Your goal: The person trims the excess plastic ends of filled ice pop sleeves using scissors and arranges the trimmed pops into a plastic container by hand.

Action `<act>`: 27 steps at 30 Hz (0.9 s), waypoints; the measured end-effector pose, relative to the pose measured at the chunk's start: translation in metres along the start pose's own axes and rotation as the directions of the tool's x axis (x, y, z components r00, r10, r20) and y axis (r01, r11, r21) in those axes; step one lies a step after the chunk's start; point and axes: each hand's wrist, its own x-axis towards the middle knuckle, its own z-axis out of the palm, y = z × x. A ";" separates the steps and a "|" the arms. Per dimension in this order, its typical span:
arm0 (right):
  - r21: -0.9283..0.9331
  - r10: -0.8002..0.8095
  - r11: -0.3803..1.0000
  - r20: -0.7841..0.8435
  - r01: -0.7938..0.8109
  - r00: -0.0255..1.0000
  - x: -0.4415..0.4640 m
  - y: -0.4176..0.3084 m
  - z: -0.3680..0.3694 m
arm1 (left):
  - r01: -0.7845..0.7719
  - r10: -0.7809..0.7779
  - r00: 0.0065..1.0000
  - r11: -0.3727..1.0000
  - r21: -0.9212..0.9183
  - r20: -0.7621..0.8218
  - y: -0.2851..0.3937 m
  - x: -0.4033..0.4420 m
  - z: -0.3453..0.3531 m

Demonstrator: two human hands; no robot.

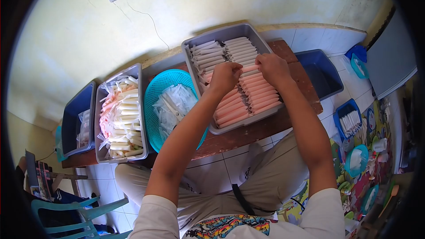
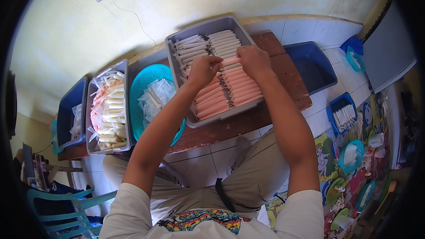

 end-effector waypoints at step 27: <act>-0.150 0.044 0.987 -0.070 -0.054 0.997 0.011 0.000 0.035 | -0.147 0.126 0.982 0.978 0.151 0.140 -0.012 -0.011 0.008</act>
